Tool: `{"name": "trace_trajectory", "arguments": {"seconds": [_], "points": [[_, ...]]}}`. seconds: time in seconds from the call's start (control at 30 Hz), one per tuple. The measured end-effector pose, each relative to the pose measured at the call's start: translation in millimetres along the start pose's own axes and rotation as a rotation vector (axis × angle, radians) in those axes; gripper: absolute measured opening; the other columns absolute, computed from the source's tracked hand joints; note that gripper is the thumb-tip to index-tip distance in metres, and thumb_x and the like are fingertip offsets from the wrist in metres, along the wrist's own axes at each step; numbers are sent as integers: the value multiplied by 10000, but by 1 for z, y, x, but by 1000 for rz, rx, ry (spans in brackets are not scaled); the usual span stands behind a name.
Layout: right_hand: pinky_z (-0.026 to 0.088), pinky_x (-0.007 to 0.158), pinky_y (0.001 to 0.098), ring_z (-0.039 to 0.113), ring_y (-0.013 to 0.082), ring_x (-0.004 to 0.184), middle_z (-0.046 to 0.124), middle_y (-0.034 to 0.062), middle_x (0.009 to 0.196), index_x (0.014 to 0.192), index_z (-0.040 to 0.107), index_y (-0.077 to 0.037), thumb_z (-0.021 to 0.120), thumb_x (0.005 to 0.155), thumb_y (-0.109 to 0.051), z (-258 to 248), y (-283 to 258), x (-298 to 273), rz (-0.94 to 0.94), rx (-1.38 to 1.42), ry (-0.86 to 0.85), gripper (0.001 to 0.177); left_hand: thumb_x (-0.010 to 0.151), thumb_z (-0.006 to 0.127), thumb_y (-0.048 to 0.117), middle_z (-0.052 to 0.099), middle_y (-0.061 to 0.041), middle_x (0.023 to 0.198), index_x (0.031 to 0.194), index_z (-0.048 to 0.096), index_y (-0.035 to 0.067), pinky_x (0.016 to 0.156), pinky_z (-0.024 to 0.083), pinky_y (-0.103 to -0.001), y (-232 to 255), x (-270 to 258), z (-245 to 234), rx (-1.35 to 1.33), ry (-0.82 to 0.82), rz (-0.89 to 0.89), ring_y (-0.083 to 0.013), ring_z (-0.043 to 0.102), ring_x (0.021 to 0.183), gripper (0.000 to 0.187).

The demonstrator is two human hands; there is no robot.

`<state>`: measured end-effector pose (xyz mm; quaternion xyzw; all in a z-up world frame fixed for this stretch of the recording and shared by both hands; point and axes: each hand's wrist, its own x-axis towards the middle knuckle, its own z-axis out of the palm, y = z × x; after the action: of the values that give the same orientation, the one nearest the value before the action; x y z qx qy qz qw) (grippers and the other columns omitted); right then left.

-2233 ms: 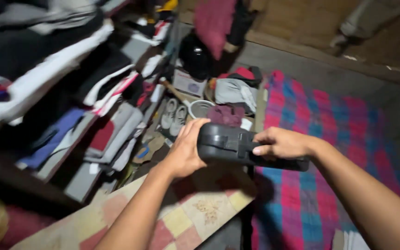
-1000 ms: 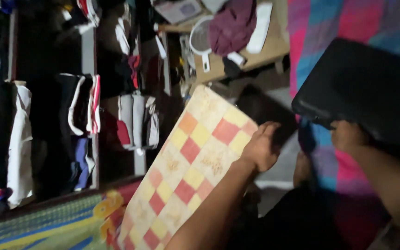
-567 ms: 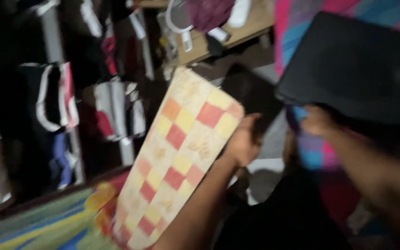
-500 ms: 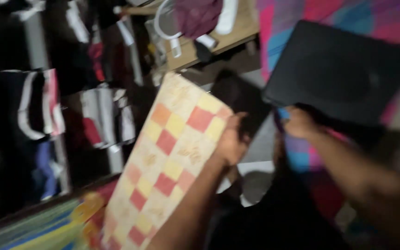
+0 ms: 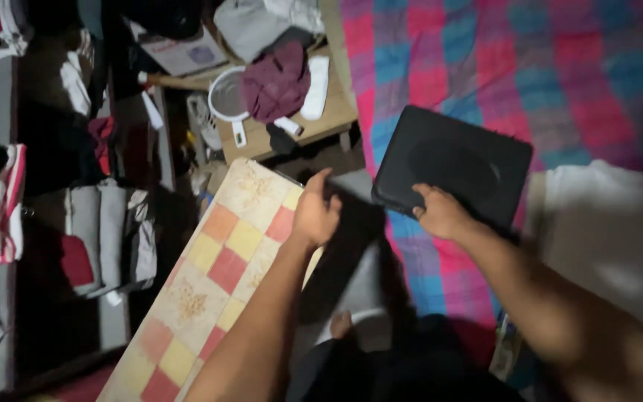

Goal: The person folds a white t-shirt on an ironing board, places it inside a black portable electric press, closes the lid, and then removes the shirt to fold it again. The person repeats this process with another white t-shirt.

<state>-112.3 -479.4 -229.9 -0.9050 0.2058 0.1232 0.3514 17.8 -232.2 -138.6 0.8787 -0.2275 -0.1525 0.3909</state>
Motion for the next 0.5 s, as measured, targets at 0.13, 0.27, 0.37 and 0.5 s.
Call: {"name": "trace_trajectory", "arguments": {"seconds": [0.13,0.27,0.37,0.5], "points": [[430,1127,425,545,395,1320,586,235,1390,1433,536,-86,699,897,-192,-15,-25,-7,-16,-50,61,569,880,577,73,628,-220,1295,1438,488,43,922,558,-414,-25,-8,-7,-108,67,59,-346,682,1109,566],[433,1101,430,539,395,1308,570,228,1392,1425,529,-89,711,884,-192,-17,-68,-13,-64,-81,39,579,920,586,102,604,-204,1340,1406,505,45,931,559,-406,-33,-32,-38,-115,134,-15,-328,690,1096,496],[435,1121,419,551,378,1325,601,212,1380,1377,568,-80,696,893,-191,0,-101,-4,-235,-152,-5,513,890,566,85,574,-205,1375,1411,505,54,967,545,-406,-64,-61,-60,-110,224,-68,-326,677,1127,526],[394,1174,453,483,383,1401,594,169,1455,1391,589,-120,659,918,-197,62,-150,8,-723,-326,-156,484,878,642,183,496,-164,1474,1435,497,148,1077,459,-491,-110,-128,-89,176,305,-393,-375,514,1339,577]]}}
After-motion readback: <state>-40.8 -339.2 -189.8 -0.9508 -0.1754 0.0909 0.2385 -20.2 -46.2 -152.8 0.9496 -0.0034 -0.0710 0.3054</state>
